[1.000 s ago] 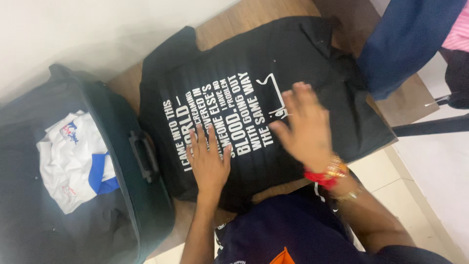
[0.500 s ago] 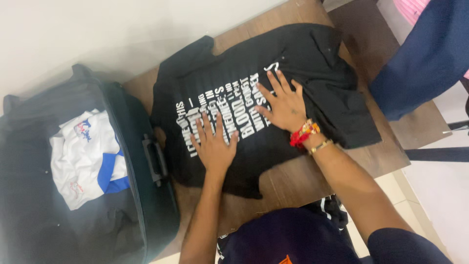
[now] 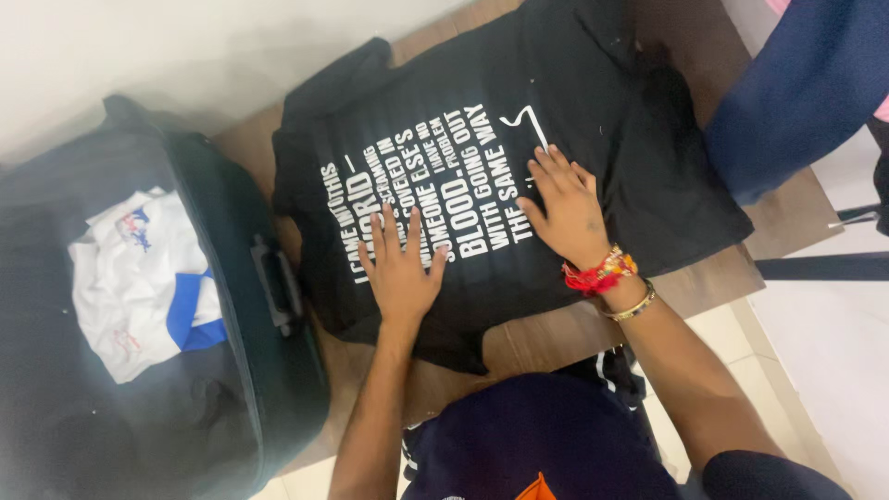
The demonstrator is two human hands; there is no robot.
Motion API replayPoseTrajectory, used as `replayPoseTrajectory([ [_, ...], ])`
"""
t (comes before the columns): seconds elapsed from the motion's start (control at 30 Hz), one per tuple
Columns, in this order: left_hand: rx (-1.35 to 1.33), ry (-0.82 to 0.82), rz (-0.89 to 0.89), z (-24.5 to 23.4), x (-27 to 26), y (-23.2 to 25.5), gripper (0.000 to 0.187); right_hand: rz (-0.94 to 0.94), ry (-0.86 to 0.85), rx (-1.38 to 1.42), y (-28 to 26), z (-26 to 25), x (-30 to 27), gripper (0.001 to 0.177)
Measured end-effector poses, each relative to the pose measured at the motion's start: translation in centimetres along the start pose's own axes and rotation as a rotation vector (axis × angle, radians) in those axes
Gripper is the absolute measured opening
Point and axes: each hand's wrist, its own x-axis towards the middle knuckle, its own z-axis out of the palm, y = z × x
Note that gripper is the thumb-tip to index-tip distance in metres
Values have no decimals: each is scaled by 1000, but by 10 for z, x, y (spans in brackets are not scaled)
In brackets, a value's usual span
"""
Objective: The person folds white and black shirts on a wooden table by hand and places them inside an open suitcase.
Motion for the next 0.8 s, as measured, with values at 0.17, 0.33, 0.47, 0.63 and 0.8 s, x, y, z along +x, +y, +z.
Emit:
replayPoseTrajectory([
  [0.17,-118,-21,234,-33,-23,-12,56,262,-44,365,10,-49,-42,36],
  [0.33,-264,-360,484,-88,-68,-6,74,167,-271,70,30,-104,-88,51],
  [0.47,-199,-585,330,-109,-100,-5,77,134,-428,-51,35,-126,-115,76],
  [0.63,-102,-370,428,-105,-120,-14,24,125,-522,-69,36,-141,-121,77],
  [0.8,-219,-220,374,-116,-128,-21,28,98,-581,-132,25,-150,-125,91],
])
